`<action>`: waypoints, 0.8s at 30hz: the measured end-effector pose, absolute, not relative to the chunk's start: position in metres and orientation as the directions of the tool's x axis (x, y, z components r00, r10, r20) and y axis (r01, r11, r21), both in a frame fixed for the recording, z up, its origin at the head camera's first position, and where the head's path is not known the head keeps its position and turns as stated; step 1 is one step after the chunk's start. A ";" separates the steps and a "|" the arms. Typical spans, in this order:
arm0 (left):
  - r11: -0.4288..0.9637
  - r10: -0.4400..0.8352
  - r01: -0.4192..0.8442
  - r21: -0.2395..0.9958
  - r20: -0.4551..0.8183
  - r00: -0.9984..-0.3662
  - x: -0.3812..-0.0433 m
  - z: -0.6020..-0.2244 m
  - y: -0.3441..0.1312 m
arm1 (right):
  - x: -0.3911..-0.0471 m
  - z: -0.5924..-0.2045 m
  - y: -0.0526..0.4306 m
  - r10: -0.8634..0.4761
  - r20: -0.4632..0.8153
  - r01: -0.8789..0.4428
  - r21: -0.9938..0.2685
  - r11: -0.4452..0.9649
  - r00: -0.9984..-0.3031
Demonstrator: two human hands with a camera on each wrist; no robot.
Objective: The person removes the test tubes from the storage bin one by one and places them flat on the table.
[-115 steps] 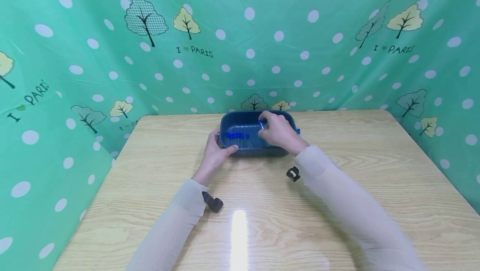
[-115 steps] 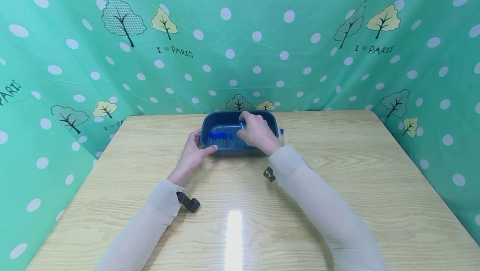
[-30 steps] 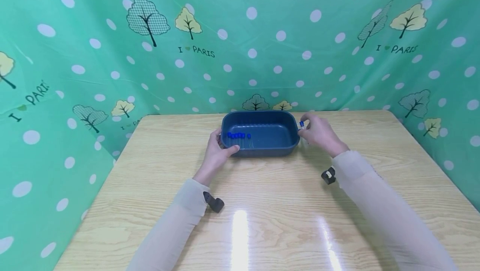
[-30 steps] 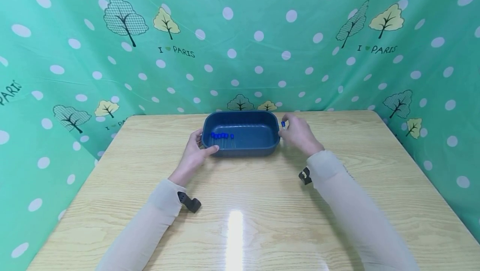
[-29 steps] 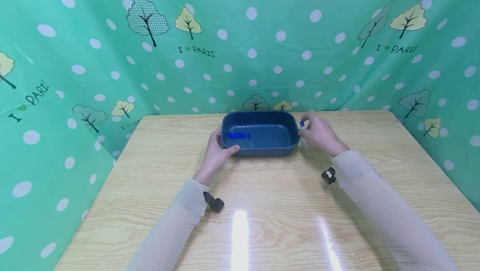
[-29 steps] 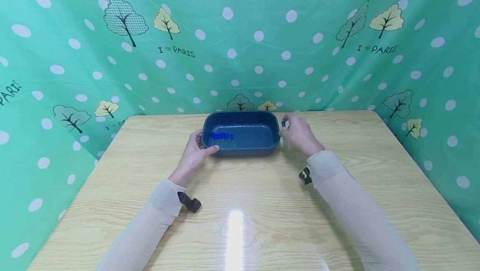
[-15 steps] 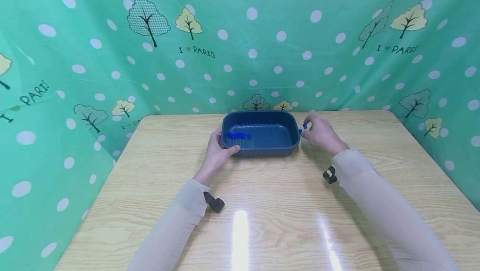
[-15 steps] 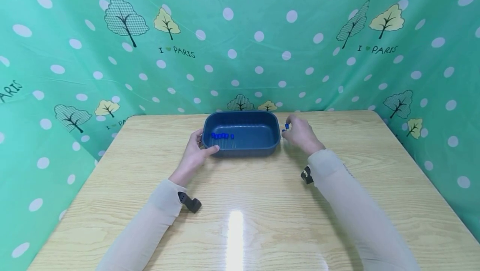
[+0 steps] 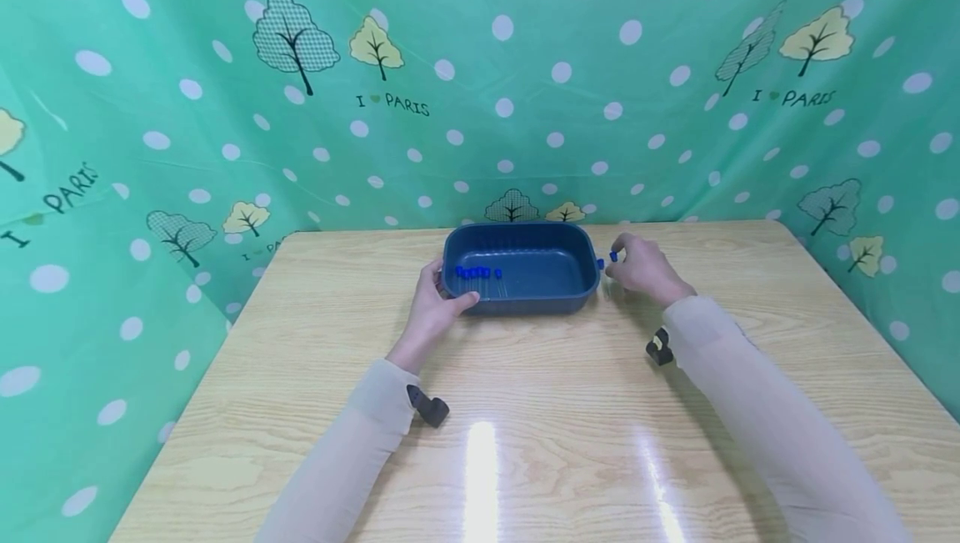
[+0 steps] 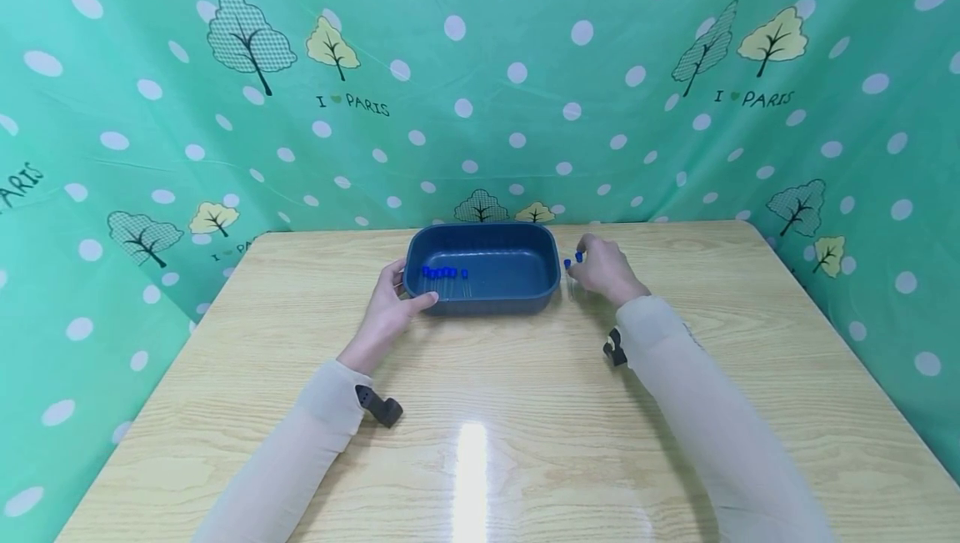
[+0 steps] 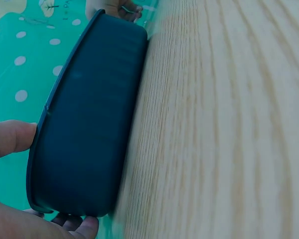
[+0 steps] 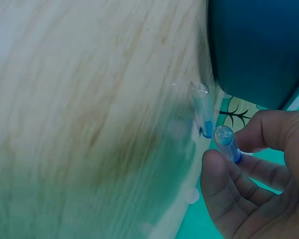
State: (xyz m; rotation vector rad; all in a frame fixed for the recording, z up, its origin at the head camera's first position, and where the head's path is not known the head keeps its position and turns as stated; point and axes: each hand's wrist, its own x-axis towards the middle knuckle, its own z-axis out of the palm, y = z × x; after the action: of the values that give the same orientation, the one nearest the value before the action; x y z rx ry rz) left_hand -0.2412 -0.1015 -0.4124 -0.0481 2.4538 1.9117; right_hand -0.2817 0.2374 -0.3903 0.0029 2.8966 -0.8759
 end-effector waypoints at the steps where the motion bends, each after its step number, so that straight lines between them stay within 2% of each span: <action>1: 0.244 -0.007 -0.045 0.969 -0.045 -0.999 -0.241 -0.412 -0.102 | -0.282 -0.391 0.238 -0.033 -0.113 0.035 -0.551 0.834 -0.993; 24: 0.242 -0.007 -0.048 0.969 -0.047 -0.999 -0.243 -0.416 -0.103 | -0.291 -0.403 0.239 -0.042 -0.164 0.046 -0.498 0.866 -0.986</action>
State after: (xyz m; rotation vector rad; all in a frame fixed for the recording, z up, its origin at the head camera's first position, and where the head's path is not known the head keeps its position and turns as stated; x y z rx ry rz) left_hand -0.2427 -0.1025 -0.4157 -0.0543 2.4500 1.9129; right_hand -0.2912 0.2395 -0.4034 0.0028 2.8698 -0.7714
